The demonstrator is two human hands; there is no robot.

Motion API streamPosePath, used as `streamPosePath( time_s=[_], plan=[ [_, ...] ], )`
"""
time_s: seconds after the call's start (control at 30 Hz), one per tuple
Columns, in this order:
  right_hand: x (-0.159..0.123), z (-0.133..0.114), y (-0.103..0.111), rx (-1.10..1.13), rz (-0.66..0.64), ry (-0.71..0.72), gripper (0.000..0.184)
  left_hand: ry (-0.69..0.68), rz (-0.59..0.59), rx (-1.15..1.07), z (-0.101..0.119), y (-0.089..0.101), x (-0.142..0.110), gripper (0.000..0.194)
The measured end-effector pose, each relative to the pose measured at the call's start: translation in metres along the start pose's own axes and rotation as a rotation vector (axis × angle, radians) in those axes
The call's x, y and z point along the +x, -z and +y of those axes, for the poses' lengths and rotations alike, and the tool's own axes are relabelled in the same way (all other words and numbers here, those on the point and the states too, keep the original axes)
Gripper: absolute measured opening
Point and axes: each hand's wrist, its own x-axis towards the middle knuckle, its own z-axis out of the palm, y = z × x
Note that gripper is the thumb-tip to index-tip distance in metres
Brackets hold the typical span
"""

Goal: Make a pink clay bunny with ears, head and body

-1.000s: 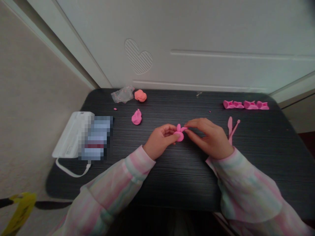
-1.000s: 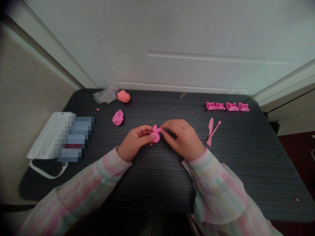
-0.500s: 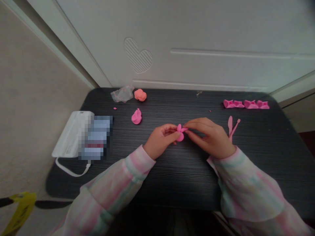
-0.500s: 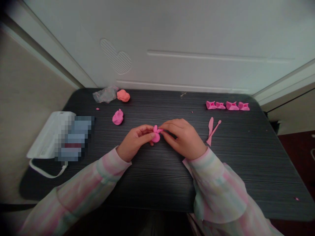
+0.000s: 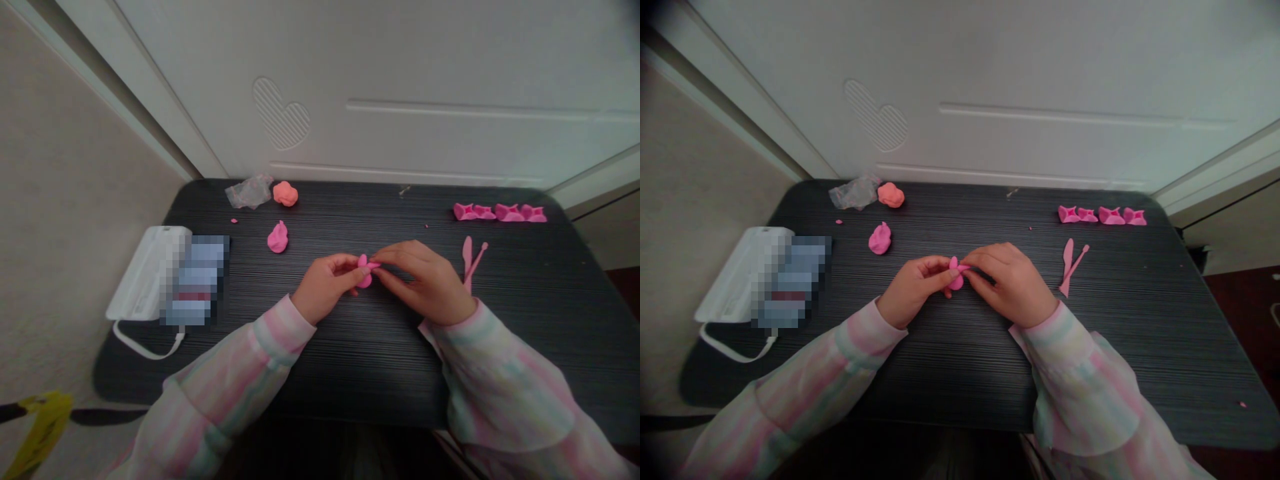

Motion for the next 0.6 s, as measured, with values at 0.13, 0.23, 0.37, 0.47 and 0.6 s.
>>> streamPosePath(
  time_s=[0.13,0.23,0.37,0.47,0.6],
  plan=[
    [-0.0008,-0.0001,-0.0029,-0.018,0.016,0.006,0.010,0.002,0.011,0.012,0.0009,-0.0005,-0.0005,0.015],
    [-0.0016,-0.0008,-0.0055,-0.047,0.064,0.013,0.008,-0.004,0.028,0.014,0.0019,-0.0018,-0.0011,0.016],
    [-0.0021,-0.0016,-0.0071,-0.067,0.098,0.003,0.010,-0.007,0.062,-0.012,0.0019,-0.0031,-0.0012,0.016],
    [-0.0022,-0.0008,-0.0073,-0.082,0.104,-0.006,0.012,-0.008,0.074,-0.045,0.0010,-0.0030,-0.0008,0.017],
    [-0.0024,0.0001,-0.0091,-0.098,0.113,-0.003,0.009,-0.003,0.070,-0.020,0.0006,-0.0029,-0.0005,0.018]
  ],
)
